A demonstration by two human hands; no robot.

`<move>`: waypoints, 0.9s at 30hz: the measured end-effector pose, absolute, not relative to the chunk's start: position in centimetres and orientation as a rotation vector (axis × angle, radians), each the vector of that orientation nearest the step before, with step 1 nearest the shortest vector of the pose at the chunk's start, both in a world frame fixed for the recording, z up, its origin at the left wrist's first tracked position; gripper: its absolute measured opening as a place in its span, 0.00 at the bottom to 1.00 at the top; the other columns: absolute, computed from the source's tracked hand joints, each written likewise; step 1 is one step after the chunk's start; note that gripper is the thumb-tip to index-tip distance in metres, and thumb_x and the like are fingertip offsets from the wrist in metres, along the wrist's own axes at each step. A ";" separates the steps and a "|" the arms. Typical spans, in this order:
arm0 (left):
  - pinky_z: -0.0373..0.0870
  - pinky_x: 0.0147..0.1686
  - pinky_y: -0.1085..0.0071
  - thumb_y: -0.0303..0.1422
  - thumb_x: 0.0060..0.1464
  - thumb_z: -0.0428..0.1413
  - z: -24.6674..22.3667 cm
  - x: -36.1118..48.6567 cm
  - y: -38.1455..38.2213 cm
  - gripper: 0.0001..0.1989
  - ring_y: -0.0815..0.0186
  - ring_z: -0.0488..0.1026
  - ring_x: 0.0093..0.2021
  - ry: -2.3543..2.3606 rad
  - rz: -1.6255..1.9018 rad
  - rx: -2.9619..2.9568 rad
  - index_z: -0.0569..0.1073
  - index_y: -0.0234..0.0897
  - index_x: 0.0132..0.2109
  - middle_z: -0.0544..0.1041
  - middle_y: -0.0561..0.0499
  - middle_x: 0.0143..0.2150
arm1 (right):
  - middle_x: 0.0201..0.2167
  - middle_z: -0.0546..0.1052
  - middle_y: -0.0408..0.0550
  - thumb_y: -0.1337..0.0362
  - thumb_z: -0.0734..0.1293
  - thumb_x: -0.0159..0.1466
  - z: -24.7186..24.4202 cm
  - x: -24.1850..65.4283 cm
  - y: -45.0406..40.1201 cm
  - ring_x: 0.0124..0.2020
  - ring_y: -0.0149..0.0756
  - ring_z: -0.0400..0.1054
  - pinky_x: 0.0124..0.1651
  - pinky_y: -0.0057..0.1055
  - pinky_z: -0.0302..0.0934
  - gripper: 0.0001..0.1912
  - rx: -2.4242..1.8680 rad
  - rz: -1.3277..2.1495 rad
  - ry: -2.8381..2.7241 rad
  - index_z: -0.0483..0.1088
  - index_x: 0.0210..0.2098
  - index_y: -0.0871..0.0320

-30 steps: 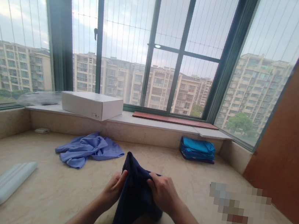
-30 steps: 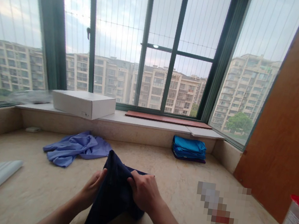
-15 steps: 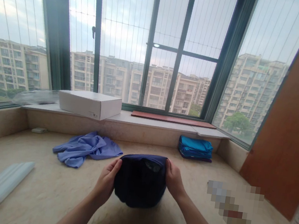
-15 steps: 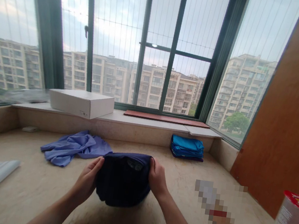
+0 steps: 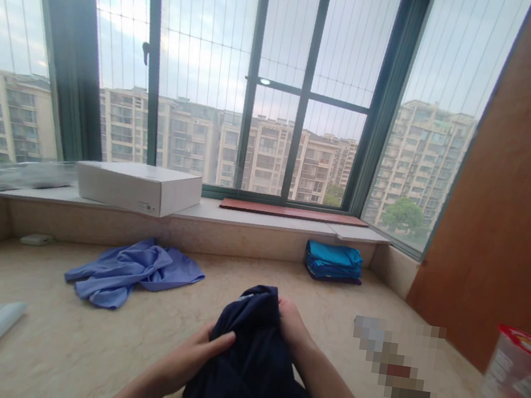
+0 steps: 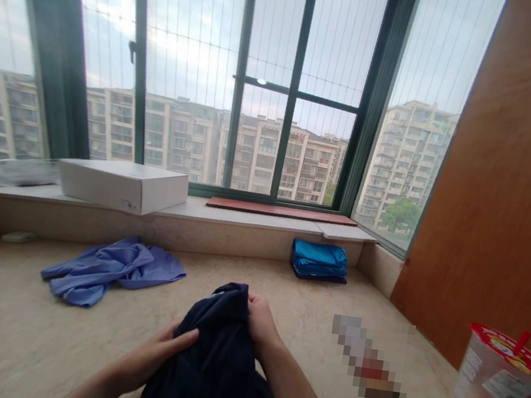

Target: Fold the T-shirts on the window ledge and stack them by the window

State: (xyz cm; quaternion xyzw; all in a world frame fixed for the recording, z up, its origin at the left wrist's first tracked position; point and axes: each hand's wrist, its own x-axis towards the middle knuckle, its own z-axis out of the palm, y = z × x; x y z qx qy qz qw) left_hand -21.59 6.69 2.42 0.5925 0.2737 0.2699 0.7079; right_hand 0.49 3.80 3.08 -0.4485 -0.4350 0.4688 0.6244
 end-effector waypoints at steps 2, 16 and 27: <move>0.71 0.62 0.55 0.53 0.51 0.66 2.7 -21.4 6.8 0.31 0.49 0.76 0.60 0.681 0.781 1.137 0.77 0.39 0.56 0.82 0.44 0.55 | 0.35 0.79 0.52 0.43 0.74 0.57 2.4 0.8 4.3 0.36 0.42 0.72 0.41 0.36 0.67 0.29 -1.192 0.730 -0.943 0.76 0.45 0.62; 0.71 0.60 0.60 0.38 0.45 0.71 1.8 -22.1 8.7 0.29 0.49 0.74 0.60 0.610 1.209 1.198 0.78 0.38 0.56 0.82 0.44 0.53 | 0.44 0.82 0.55 0.48 0.60 0.71 1.2 -1.2 3.7 0.46 0.51 0.76 0.50 0.42 0.67 0.21 -1.327 0.303 -1.487 0.76 0.47 0.55; 0.69 0.63 0.57 0.40 0.51 0.67 6.4 -31.5 3.6 0.30 0.53 0.77 0.58 0.849 1.487 1.229 0.76 0.40 0.61 0.82 0.46 0.55 | 0.30 0.81 0.54 0.32 0.52 0.62 2.9 5.8 6.0 0.36 0.49 0.76 0.38 0.39 0.69 0.39 -1.467 0.323 -0.948 0.76 0.39 0.60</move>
